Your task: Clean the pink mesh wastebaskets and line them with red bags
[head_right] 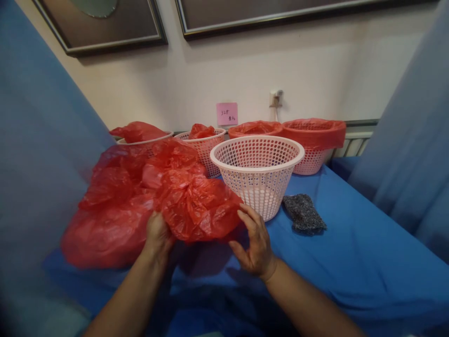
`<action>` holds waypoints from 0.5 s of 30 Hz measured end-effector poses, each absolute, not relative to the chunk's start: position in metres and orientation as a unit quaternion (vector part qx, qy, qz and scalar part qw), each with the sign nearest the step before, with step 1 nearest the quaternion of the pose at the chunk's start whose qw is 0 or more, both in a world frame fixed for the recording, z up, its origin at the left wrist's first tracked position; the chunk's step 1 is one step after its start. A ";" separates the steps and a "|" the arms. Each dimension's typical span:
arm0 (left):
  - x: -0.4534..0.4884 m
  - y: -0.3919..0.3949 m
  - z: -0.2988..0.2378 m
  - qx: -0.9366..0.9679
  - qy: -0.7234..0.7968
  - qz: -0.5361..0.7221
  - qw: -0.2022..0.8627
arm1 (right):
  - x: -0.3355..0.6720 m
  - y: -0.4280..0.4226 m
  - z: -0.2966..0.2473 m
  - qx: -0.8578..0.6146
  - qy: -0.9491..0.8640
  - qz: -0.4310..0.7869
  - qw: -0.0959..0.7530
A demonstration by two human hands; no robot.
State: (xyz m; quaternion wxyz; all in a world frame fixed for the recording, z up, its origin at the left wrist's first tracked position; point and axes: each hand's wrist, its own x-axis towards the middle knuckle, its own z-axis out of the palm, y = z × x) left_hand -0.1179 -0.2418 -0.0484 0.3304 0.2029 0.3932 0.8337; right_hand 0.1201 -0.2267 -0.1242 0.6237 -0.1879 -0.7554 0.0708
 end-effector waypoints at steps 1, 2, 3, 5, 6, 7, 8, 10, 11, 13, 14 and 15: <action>-0.116 -0.241 -0.048 0.216 0.396 0.833 0.322 | 0.123 -0.228 -0.120 -0.182 -0.750 0.083 0.631; -0.115 -0.240 -0.047 0.226 0.393 0.834 0.315 | 0.126 -0.229 -0.114 -0.180 -0.743 0.094 0.637; -0.113 -0.239 -0.046 0.234 0.391 0.834 0.312 | 0.127 -0.230 -0.108 -0.182 -0.737 0.106 0.643; -0.108 -0.238 -0.045 0.255 0.395 0.828 0.306 | 0.123 -0.232 -0.096 -0.192 -0.732 0.137 0.639; -0.106 -0.238 -0.045 0.269 0.399 0.823 0.302 | 0.118 -0.232 -0.090 -0.199 -0.734 0.156 0.630; -0.102 -0.238 -0.044 0.283 0.401 0.819 0.297 | 0.111 -0.231 -0.086 -0.207 -0.738 0.175 0.618; -0.099 -0.239 -0.044 0.298 0.403 0.815 0.292 | 0.102 -0.230 -0.082 -0.214 -0.742 0.194 0.605; -0.091 -0.242 -0.043 0.329 0.406 0.801 0.291 | 0.083 -0.226 -0.077 -0.221 -0.742 0.235 0.588; -0.087 -0.244 -0.043 0.348 0.410 0.792 0.290 | 0.075 -0.224 -0.076 -0.220 -0.736 0.257 0.587; -0.085 -0.249 -0.043 0.403 0.427 0.763 0.270 | 0.064 -0.221 -0.072 -0.207 -0.727 0.300 0.582; -0.087 -0.252 -0.043 0.434 0.442 0.745 0.248 | 0.064 -0.221 -0.070 -0.200 -0.725 0.314 0.579; -0.092 -0.253 -0.043 0.464 0.464 0.725 0.211 | 0.067 -0.221 -0.066 -0.194 -0.724 0.319 0.580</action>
